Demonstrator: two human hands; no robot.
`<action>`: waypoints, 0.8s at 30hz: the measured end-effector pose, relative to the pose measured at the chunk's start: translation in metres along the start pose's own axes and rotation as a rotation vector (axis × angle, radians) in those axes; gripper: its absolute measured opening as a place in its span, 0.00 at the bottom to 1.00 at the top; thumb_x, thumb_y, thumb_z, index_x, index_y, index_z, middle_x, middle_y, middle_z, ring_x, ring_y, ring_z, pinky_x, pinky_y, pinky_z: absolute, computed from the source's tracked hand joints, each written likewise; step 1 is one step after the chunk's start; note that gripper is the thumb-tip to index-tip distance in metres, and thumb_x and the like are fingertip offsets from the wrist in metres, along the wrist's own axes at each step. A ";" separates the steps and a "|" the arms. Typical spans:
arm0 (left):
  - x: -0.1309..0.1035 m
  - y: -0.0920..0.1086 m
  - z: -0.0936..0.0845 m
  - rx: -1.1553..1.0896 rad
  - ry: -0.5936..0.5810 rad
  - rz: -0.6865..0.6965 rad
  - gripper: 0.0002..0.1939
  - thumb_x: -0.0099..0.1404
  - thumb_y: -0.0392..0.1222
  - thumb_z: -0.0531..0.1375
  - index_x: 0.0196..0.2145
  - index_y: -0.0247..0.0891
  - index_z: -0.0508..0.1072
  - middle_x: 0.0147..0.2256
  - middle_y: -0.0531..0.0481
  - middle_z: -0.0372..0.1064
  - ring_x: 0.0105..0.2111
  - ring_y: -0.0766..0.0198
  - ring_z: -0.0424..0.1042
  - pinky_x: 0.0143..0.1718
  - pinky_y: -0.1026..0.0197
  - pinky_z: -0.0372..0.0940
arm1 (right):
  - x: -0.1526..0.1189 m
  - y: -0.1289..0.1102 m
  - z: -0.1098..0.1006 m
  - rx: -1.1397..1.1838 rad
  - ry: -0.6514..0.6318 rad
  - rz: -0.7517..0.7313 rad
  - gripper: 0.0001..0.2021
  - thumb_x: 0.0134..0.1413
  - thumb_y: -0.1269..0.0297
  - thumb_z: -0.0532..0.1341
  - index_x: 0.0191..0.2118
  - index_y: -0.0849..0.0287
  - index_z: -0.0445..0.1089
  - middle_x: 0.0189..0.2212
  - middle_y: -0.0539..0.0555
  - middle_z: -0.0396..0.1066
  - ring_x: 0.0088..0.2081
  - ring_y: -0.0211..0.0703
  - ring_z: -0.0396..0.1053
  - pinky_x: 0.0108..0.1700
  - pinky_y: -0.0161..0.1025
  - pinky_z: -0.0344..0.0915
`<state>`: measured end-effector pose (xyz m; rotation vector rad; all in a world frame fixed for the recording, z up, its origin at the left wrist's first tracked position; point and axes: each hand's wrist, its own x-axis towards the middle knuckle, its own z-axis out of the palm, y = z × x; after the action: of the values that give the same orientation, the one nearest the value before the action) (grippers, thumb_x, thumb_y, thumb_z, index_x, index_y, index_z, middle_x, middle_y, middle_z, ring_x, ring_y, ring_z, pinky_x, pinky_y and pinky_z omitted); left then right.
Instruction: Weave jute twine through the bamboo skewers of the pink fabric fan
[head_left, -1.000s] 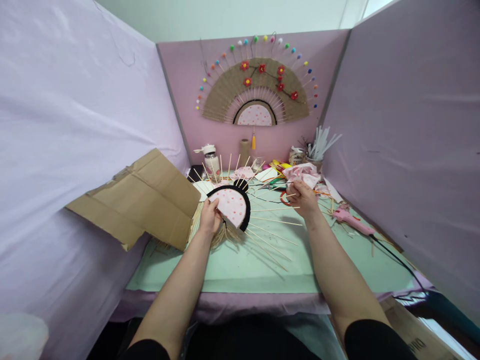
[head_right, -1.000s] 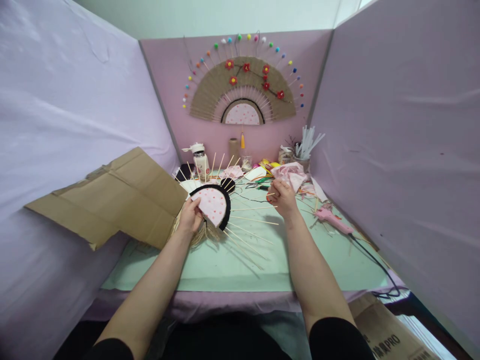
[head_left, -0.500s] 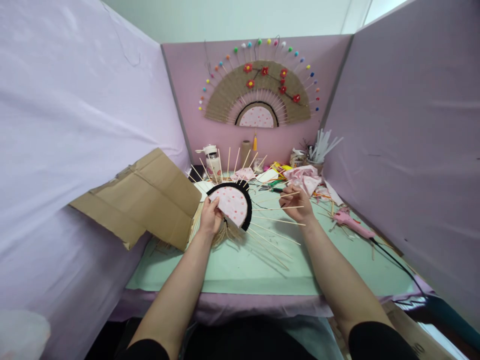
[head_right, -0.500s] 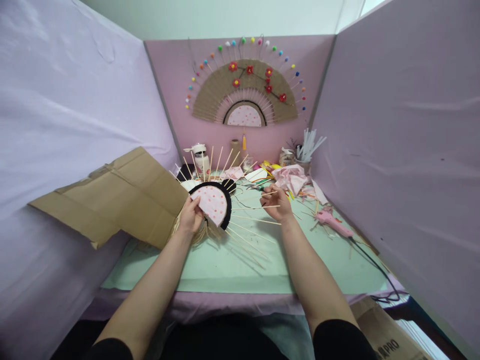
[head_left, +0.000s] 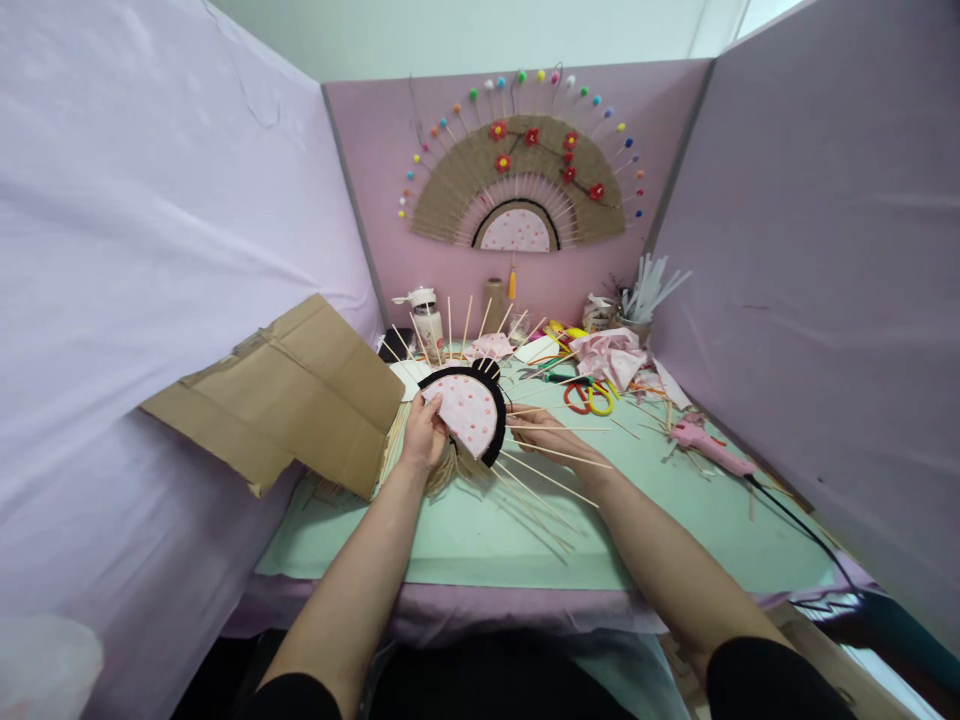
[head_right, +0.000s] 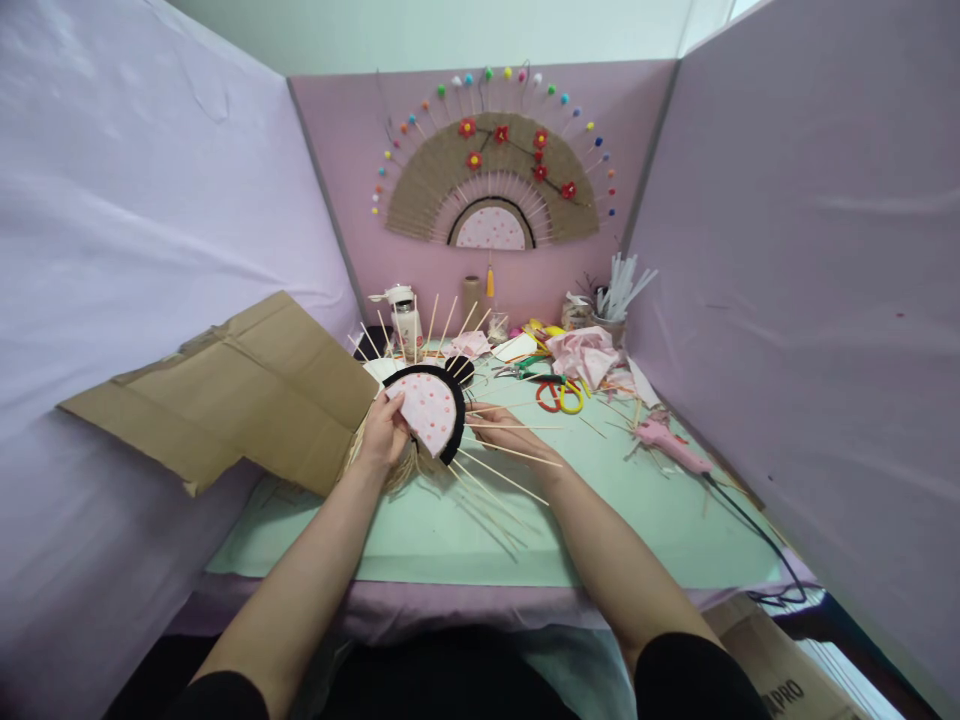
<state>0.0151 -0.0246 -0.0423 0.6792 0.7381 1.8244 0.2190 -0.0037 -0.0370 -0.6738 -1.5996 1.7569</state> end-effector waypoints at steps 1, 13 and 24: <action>0.000 0.000 0.000 0.003 0.009 -0.007 0.09 0.54 0.33 0.62 0.36 0.38 0.69 0.32 0.54 0.72 0.31 0.70 0.70 0.34 0.67 0.65 | 0.000 0.001 0.002 -0.013 0.007 0.005 0.17 0.46 0.57 0.64 0.41 0.61 0.68 0.15 0.41 0.51 0.17 0.29 0.42 0.19 0.32 0.38; 0.004 -0.002 0.000 -0.029 0.103 -0.186 0.08 0.59 0.28 0.55 0.35 0.35 0.70 0.32 0.50 0.74 0.31 0.70 0.72 0.38 0.66 0.67 | -0.001 0.001 0.005 0.185 0.009 0.080 0.19 0.41 0.62 0.65 0.42 0.61 0.67 0.14 0.39 0.48 0.16 0.27 0.39 0.19 0.31 0.37; -0.001 0.000 0.004 -0.026 0.050 -0.250 0.08 0.60 0.28 0.54 0.35 0.34 0.71 0.32 0.50 0.74 0.30 0.69 0.73 0.38 0.65 0.68 | 0.009 0.016 0.000 0.056 0.095 -0.011 0.13 0.42 0.57 0.66 0.28 0.62 0.69 0.13 0.41 0.51 0.15 0.28 0.43 0.18 0.31 0.39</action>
<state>0.0184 -0.0248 -0.0403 0.5022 0.7941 1.6236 0.2113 0.0022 -0.0528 -0.7094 -1.4826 1.7289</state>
